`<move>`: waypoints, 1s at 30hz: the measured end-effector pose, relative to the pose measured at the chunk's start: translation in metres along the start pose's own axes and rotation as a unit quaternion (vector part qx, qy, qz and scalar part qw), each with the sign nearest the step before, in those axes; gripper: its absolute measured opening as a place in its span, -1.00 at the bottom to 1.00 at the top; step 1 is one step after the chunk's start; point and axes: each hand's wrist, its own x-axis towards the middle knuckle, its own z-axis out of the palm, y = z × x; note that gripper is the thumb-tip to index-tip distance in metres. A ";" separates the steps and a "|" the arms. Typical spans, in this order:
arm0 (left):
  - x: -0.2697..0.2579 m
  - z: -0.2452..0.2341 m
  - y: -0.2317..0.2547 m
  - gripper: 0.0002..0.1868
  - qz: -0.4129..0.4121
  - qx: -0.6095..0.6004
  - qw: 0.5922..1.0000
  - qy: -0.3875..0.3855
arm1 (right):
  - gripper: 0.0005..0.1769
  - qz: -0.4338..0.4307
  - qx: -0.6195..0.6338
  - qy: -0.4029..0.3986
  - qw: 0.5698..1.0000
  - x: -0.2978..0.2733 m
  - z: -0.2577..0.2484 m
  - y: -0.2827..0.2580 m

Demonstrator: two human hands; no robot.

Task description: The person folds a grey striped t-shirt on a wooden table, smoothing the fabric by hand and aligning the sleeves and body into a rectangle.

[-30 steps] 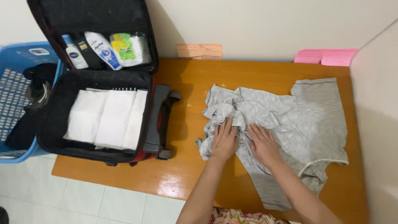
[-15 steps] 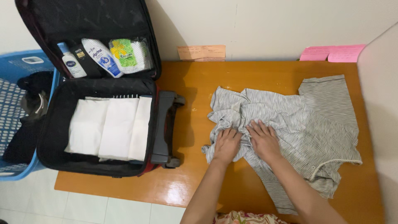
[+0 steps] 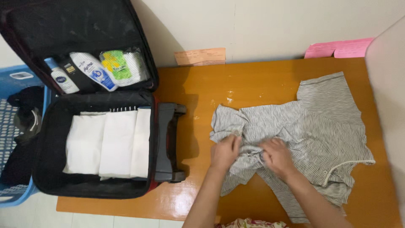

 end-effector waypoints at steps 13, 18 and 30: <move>0.109 0.036 -0.054 -0.39 0.217 0.170 0.952 0.137 | -0.72 0.070 -0.174 0.137 0.973 0.122 0.004 0.058; 0.124 0.014 -0.064 -0.73 0.031 0.190 0.974 0.119 | -0.93 0.114 -0.158 0.139 0.971 0.143 0.011 0.083; 0.189 -0.002 -0.054 -0.46 0.084 0.219 0.937 0.260 | -0.66 0.088 -0.017 0.249 0.964 0.175 -0.036 0.101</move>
